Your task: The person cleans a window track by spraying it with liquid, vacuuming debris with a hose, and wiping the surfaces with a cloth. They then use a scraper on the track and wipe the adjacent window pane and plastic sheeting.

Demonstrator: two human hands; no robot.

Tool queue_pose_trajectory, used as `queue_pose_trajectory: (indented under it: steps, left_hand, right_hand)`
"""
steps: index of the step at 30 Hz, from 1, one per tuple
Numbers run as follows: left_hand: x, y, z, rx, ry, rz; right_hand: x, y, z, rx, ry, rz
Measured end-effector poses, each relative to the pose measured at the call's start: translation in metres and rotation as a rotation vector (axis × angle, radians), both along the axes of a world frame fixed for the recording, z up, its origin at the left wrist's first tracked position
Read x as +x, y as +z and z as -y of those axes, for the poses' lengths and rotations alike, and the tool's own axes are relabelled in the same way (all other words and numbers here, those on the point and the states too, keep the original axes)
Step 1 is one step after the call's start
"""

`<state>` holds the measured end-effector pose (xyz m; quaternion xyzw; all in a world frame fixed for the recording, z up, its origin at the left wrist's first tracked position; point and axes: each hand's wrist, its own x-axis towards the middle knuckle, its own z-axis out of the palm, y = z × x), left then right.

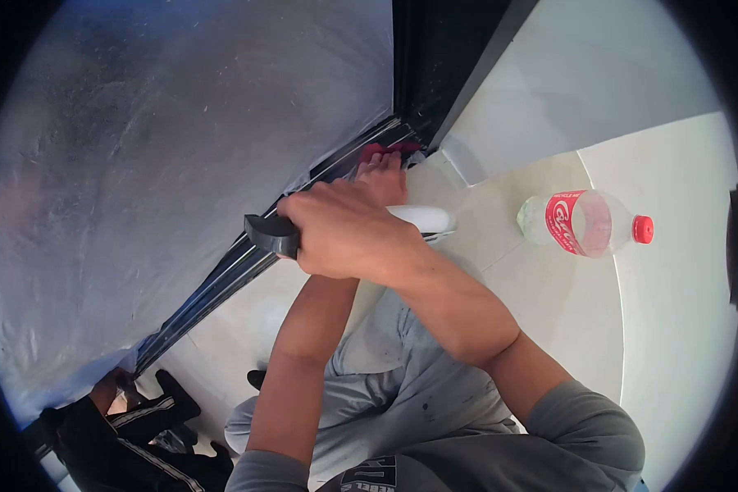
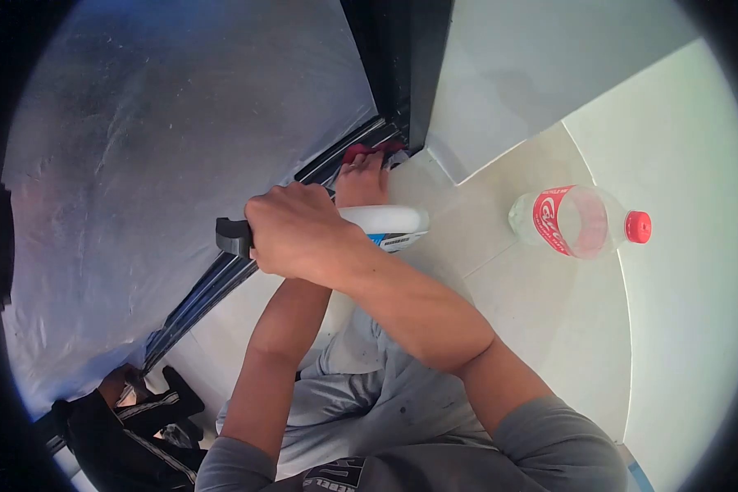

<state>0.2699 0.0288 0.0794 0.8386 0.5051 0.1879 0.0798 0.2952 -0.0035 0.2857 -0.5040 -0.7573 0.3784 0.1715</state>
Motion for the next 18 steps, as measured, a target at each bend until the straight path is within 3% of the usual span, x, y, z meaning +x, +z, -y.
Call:
queue_pose_trajectory:
  steps: [4, 6, 9, 11, 14, 17, 18]
  left_hand:
    - [0.018, -0.005, -0.012, -0.003, -0.012, -0.096]
    - [0.007, -0.004, -0.01, 0.021, -0.055, 0.037]
    - [-0.029, 0.044, 0.008, -0.029, -0.083, 0.13]
    - [-0.069, 0.057, 0.027, -0.099, -0.092, 0.16]
    - [-0.162, 0.014, 0.051, -0.204, -0.081, 0.192]
    - [-0.277, 0.008, 0.081, -0.187, -0.02, -0.178]
    - [-0.302, 0.014, 0.091, -0.198, 0.094, -0.167]
  right_hand:
    - [0.0, 0.0, -0.003, 0.052, -0.006, -0.022]
    - [-0.002, -0.005, -0.006, 0.054, -0.009, -0.032]
    - [-0.002, -0.004, -0.005, 0.068, 0.003, 0.004]
    - [0.001, 0.003, -0.005, 0.013, 0.028, 0.038]
    - [-0.001, 0.009, -0.007, -0.103, 0.073, 0.032]
    - [-0.003, 0.005, -0.004, -0.092, 0.07, -0.006]
    - [-0.004, 0.001, -0.003, -0.079, 0.065, -0.007]
